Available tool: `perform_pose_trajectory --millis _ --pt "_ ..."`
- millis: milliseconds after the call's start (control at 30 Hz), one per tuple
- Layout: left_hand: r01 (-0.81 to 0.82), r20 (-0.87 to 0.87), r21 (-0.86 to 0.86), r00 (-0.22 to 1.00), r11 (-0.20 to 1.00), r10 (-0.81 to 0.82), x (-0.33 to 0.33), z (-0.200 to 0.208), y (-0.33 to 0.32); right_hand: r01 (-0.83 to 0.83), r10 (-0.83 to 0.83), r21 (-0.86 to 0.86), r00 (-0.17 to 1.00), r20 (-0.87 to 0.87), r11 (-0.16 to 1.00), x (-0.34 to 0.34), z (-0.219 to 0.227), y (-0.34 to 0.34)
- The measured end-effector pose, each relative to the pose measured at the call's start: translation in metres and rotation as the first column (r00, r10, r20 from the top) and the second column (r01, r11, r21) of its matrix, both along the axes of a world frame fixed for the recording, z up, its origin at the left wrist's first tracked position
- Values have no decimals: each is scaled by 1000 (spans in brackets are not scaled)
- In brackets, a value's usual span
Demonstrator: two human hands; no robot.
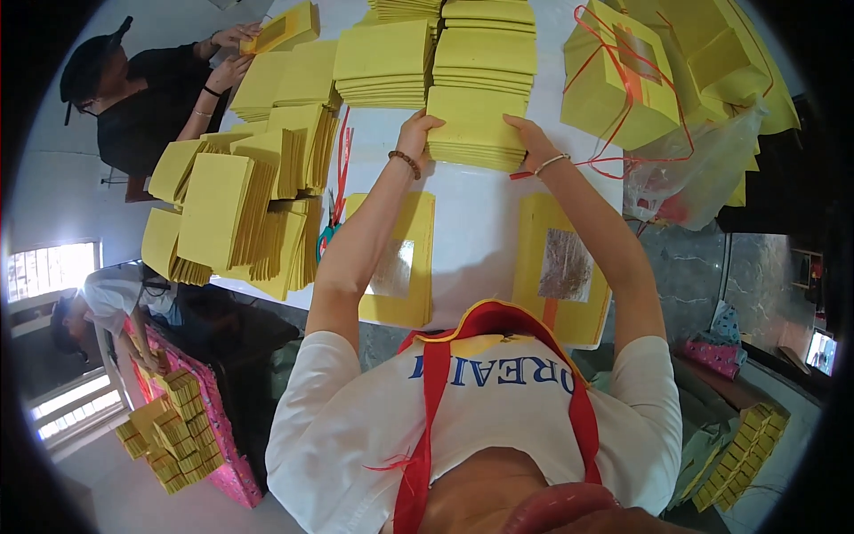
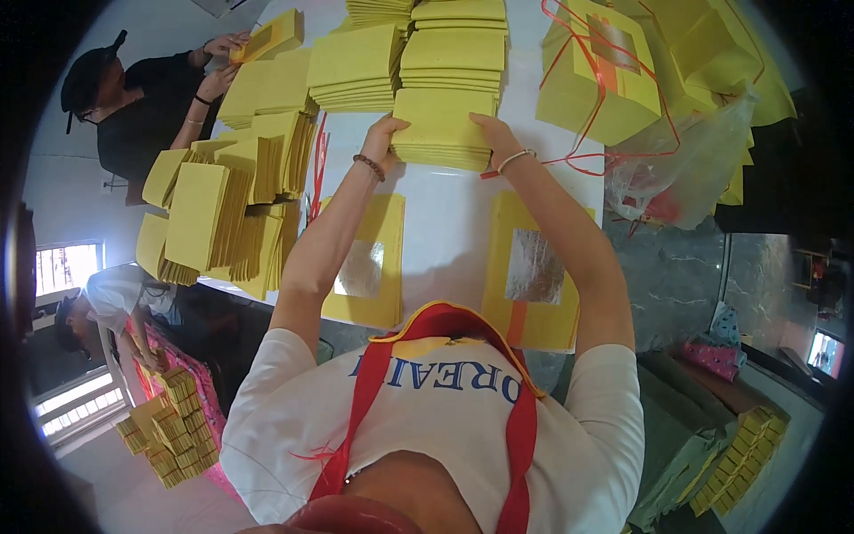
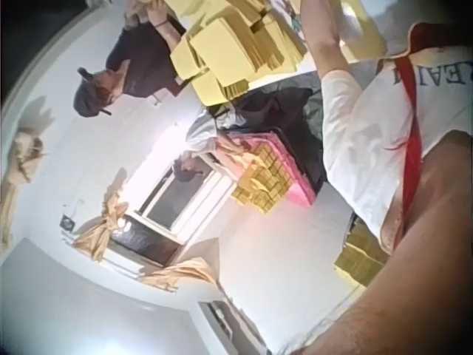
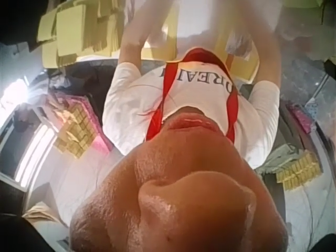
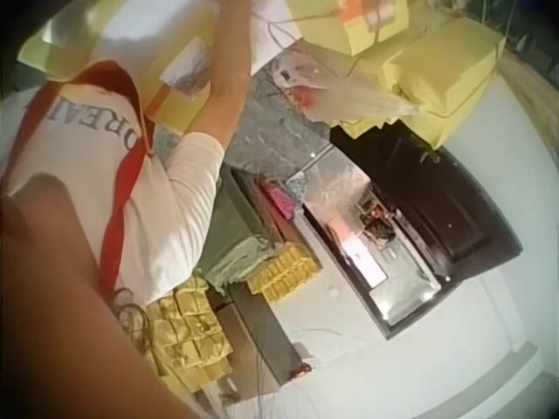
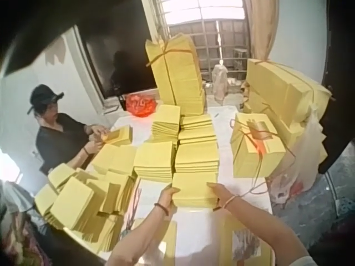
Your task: Manually folding yellow paper sheets with foil patches into stacks.
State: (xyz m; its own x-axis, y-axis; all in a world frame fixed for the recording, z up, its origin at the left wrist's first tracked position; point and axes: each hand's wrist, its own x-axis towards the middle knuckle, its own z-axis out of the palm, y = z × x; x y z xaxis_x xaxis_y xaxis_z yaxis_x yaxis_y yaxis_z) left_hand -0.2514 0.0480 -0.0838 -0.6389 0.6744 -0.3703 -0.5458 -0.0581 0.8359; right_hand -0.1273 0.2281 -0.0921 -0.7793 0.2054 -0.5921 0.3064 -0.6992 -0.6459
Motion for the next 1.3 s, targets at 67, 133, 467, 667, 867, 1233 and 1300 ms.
perform_pose_trajectory --millis 67,133,467,667,867,1233,1300 --pt "-43 4 4 999 999 43 3 3 3 13 -13 5 1000 18 1000 -1 0 -1" --pt "-30 -17 12 999 999 30 3 4 4 27 -27 7 999 41 1000 2 0 1" --pt "-15 80 141 997 990 4 -15 -15 5 -10 10 10 1000 -14 1000 2 25 1" --pt "-47 29 120 999 992 43 -15 -11 1 -7 8 27 998 -61 1000 7 31 -1" --pt "-93 -88 -66 992 993 87 -5 10 -8 144 -179 354 982 67 924 35 45 16" --pt "-228 -876 -250 -360 941 -320 21 43 -39 433 -363 275 892 -271 858 207 73 41" --pt "-188 -807 -281 -484 941 -338 19 39 -33 553 -472 345 831 -294 759 239 41 42"
